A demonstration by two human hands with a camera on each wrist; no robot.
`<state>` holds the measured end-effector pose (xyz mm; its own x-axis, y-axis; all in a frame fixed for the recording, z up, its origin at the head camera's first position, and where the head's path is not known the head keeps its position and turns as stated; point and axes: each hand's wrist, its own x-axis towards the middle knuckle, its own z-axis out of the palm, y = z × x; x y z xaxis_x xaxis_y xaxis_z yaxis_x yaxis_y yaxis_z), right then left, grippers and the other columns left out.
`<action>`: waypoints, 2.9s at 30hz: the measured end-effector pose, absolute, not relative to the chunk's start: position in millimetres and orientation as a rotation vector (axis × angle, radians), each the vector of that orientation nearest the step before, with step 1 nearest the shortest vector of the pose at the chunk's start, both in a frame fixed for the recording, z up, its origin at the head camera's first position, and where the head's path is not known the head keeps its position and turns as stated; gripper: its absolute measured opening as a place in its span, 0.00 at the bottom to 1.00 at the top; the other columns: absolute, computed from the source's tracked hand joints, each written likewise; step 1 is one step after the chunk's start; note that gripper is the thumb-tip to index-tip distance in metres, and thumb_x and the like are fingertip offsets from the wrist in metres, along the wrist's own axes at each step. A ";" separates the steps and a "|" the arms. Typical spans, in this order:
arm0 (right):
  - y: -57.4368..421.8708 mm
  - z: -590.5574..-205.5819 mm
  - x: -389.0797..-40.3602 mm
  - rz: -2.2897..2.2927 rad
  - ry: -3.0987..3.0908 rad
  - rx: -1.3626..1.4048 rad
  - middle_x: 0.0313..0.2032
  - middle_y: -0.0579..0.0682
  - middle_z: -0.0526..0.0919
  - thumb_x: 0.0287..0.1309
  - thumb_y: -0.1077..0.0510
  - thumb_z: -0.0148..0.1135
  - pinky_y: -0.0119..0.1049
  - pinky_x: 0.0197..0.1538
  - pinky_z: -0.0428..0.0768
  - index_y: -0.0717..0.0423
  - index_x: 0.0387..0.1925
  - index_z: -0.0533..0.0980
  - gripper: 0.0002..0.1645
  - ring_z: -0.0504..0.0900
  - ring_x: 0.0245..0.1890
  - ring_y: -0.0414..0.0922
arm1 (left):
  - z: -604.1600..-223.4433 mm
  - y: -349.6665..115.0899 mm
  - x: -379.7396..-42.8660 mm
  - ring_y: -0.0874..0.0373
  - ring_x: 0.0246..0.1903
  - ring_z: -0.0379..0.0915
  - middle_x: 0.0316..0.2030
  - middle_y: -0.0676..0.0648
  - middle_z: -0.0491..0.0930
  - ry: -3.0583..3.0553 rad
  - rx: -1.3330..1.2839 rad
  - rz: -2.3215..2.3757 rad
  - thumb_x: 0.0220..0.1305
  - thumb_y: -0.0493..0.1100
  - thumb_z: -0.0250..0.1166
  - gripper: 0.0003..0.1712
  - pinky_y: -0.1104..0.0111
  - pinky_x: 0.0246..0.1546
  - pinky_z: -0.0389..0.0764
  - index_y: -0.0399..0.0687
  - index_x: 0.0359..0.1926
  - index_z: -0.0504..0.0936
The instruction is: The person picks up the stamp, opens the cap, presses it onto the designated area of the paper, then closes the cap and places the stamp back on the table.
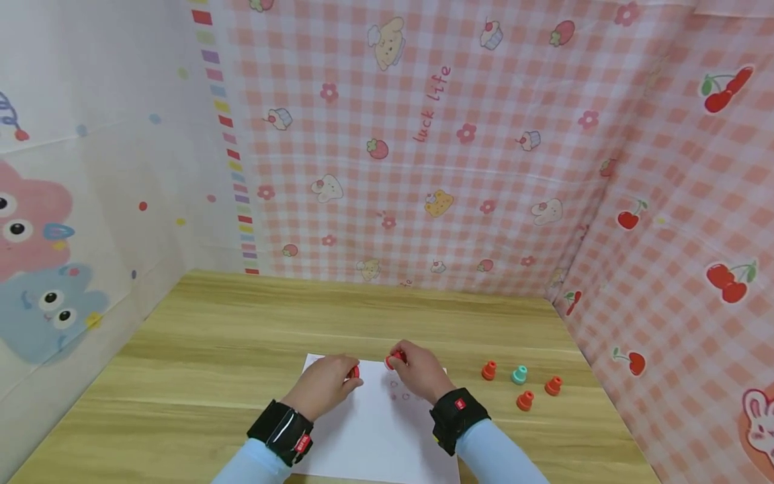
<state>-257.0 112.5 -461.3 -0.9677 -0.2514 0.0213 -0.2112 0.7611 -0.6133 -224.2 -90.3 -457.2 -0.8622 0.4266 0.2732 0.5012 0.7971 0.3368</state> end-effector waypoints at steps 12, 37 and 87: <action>91.4 -474.0 -272.4 -0.637 3.001 -0.584 0.26 0.48 0.79 0.56 0.53 0.66 0.36 0.34 0.80 0.57 0.38 0.77 0.13 0.74 0.25 0.44 | -457.1 -93.9 -222.2 0.61 0.20 0.65 0.18 0.54 0.72 -2.889 -0.680 -0.558 0.52 0.46 0.72 0.10 0.68 0.22 0.68 0.45 0.27 0.81; 82.7 -500.0 -287.1 -0.110 3.152 -0.853 0.24 0.48 0.80 0.54 0.57 0.67 0.37 0.31 0.82 0.54 0.29 0.77 0.07 0.76 0.23 0.43 | -464.7 -98.8 -221.0 0.61 0.20 0.66 0.16 0.56 0.71 -2.849 -0.732 -0.529 0.49 0.45 0.72 0.10 0.67 0.21 0.69 0.49 0.21 0.78; 85.6 -481.8 -289.8 -0.046 3.078 -1.075 0.23 0.51 0.83 0.58 0.61 0.62 0.38 0.33 0.82 0.56 0.29 0.75 0.04 0.77 0.23 0.45 | -469.2 -91.7 -222.7 0.62 0.18 0.65 0.16 0.56 0.72 -2.827 -0.801 -0.480 0.49 0.45 0.72 0.10 0.67 0.23 0.70 0.48 0.22 0.79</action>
